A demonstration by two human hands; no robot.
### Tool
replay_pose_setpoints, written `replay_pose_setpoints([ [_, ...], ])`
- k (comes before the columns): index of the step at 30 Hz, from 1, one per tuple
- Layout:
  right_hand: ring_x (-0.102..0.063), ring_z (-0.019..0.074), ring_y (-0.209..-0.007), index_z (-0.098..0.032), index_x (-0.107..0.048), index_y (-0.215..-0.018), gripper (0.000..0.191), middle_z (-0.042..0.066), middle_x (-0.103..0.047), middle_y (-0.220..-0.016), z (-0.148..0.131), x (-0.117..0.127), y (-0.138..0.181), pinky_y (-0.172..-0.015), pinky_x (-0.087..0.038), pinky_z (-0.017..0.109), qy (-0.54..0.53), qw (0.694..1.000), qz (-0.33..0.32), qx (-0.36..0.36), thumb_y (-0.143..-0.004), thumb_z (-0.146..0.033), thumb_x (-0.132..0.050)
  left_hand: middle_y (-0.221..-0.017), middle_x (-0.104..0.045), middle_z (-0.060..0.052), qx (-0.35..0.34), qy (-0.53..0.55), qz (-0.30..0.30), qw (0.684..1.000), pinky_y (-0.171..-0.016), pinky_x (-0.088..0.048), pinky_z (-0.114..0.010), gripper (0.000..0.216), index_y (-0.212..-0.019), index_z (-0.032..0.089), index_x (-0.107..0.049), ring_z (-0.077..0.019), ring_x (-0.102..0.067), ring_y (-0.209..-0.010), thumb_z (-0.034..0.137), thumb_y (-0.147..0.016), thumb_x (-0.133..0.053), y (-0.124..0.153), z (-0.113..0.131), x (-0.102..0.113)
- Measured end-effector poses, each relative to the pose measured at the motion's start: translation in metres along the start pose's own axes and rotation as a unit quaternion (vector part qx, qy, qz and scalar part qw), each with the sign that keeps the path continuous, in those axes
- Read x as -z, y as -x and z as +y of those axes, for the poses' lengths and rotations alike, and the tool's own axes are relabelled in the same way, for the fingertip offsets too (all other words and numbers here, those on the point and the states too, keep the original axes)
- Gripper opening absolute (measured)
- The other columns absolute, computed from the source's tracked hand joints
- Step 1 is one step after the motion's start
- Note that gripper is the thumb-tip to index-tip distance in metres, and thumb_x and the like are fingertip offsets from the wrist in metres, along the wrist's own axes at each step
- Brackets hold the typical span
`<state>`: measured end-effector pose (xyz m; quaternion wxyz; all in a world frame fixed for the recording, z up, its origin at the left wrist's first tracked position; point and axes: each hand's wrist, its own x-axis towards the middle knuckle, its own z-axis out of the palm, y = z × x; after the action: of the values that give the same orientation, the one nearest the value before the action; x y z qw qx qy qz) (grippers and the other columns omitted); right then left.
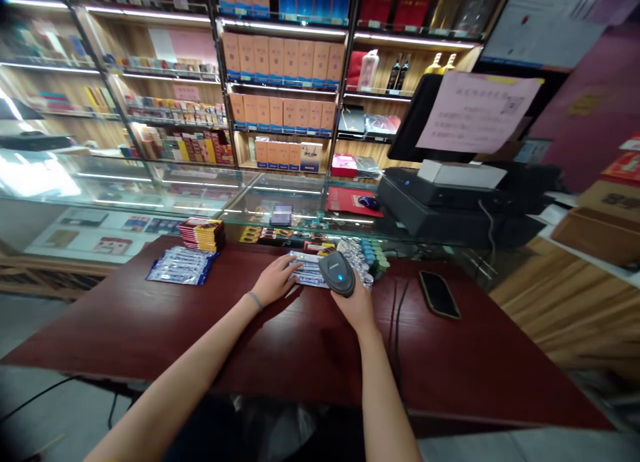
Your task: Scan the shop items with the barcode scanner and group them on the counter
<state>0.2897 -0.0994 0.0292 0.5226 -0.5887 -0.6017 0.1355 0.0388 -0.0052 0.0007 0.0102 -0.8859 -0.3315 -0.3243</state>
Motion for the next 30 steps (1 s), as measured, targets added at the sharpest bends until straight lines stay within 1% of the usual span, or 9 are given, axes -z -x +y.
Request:
replay_pose_setpoints([
  [5,-0.074,0.0313,-0.092,-0.016,-0.059,-0.131,0.062,0.012,-0.077,-0.099,0.007,0.011,-0.002,-0.072,-0.061,0.04,-0.006,0.998,0.024,-0.053,-0.074,-0.038,-0.071,-0.134,-0.059,-0.015,-0.005,0.02,-0.009,1.0,-0.107,-0.046,-0.049,0.038,-0.132,0.023,-0.061,-0.0289,-0.054,-0.125,0.03,-0.094,-0.058,-0.024,0.017,-0.029],
  [11,-0.074,0.0316,-0.086,-0.019,-0.062,-0.122,0.054,0.008,-0.077,-0.087,0.015,0.014,-0.003,-0.064,-0.061,0.039,-0.006,0.997,0.052,-0.051,-0.073,-0.04,-0.071,-0.126,-0.062,-0.012,0.022,-0.011,-0.024,0.999,-0.1,-0.047,-0.047,0.035,-0.13,0.026,-0.063,-0.0282,-0.057,-0.117,0.03,-0.096,-0.056,-0.03,0.021,-0.048],
  [17,-0.074,0.0297,-0.085,-0.018,-0.061,-0.122,0.053,0.01,-0.076,-0.094,0.01,0.014,-0.002,-0.062,-0.06,0.035,-0.017,0.998,0.038,-0.055,-0.075,-0.041,-0.07,-0.114,-0.066,-0.01,0.024,-0.029,-0.038,0.999,-0.092,-0.048,-0.041,0.034,-0.127,0.026,-0.065,-0.0254,-0.059,-0.108,0.02,-0.097,-0.049,-0.027,0.022,-0.049],
  [21,-0.074,0.0284,-0.081,-0.017,-0.06,-0.123,0.055,0.01,-0.076,-0.094,0.009,0.013,-0.002,-0.06,-0.059,0.034,-0.022,0.997,0.038,-0.059,-0.075,-0.041,-0.07,-0.113,-0.067,-0.011,0.011,-0.026,-0.054,0.998,-0.09,-0.049,-0.042,0.036,-0.127,0.024,-0.065,-0.0266,-0.059,-0.107,0.016,-0.096,-0.049,-0.027,0.023,-0.046],
  [23,-0.074,0.0288,-0.081,-0.016,-0.06,-0.125,0.058,0.01,-0.076,-0.093,0.011,0.012,-0.002,-0.06,-0.059,0.034,-0.021,0.997,0.039,-0.064,-0.074,-0.041,-0.071,-0.111,-0.068,-0.012,0.013,-0.008,-0.049,0.999,-0.09,-0.05,-0.042,0.036,-0.127,0.022,-0.064,-0.0263,-0.06,-0.105,0.015,-0.097,-0.048,-0.027,0.023,-0.045],
  [25,-0.074,0.0296,-0.084,-0.016,-0.059,-0.128,0.062,0.011,-0.076,-0.095,0.013,0.011,-0.001,-0.062,-0.059,0.035,-0.021,0.997,0.042,-0.066,-0.073,-0.042,-0.072,-0.11,-0.069,-0.011,0.027,0.03,-0.02,0.999,-0.091,-0.051,-0.041,0.036,-0.127,0.022,-0.064,-0.0247,-0.062,-0.103,0.015,-0.097,-0.046,-0.026,0.023,-0.041],
  [27,-0.074,0.0303,-0.086,-0.016,-0.059,-0.129,0.064,0.011,-0.076,-0.097,0.015,0.01,-0.001,-0.064,-0.059,0.036,-0.02,0.996,0.053,-0.066,-0.072,-0.042,-0.072,-0.112,-0.069,-0.011,0.06,0.094,0.043,0.993,-0.095,-0.051,-0.04,0.036,-0.127,0.022,-0.064,-0.0233,-0.063,-0.105,0.015,-0.098,-0.044,-0.027,0.023,-0.035],
  [29,-0.074,0.0307,-0.086,-0.017,-0.059,-0.128,0.063,0.011,-0.076,-0.095,0.015,0.009,-0.001,-0.066,-0.059,0.037,-0.018,0.995,0.066,-0.067,-0.071,-0.042,-0.072,-0.114,-0.07,-0.01,0.124,0.174,0.129,0.968,-0.098,-0.051,-0.04,0.033,-0.123,0.021,-0.066,-0.0226,-0.063,-0.107,0.019,-0.1,-0.043,-0.028,0.022,-0.025],
  [30,-0.073,0.0309,-0.087,-0.017,-0.059,-0.127,0.063,0.011,-0.076,-0.093,0.014,0.009,-0.001,-0.066,-0.058,0.037,-0.015,0.995,0.073,-0.069,-0.071,-0.042,-0.072,-0.113,-0.07,-0.01,0.167,0.221,0.167,0.946,-0.097,-0.052,-0.039,0.031,-0.121,0.021,-0.067,-0.0223,-0.064,-0.106,0.022,-0.1,-0.043,-0.029,0.021,-0.02],
])
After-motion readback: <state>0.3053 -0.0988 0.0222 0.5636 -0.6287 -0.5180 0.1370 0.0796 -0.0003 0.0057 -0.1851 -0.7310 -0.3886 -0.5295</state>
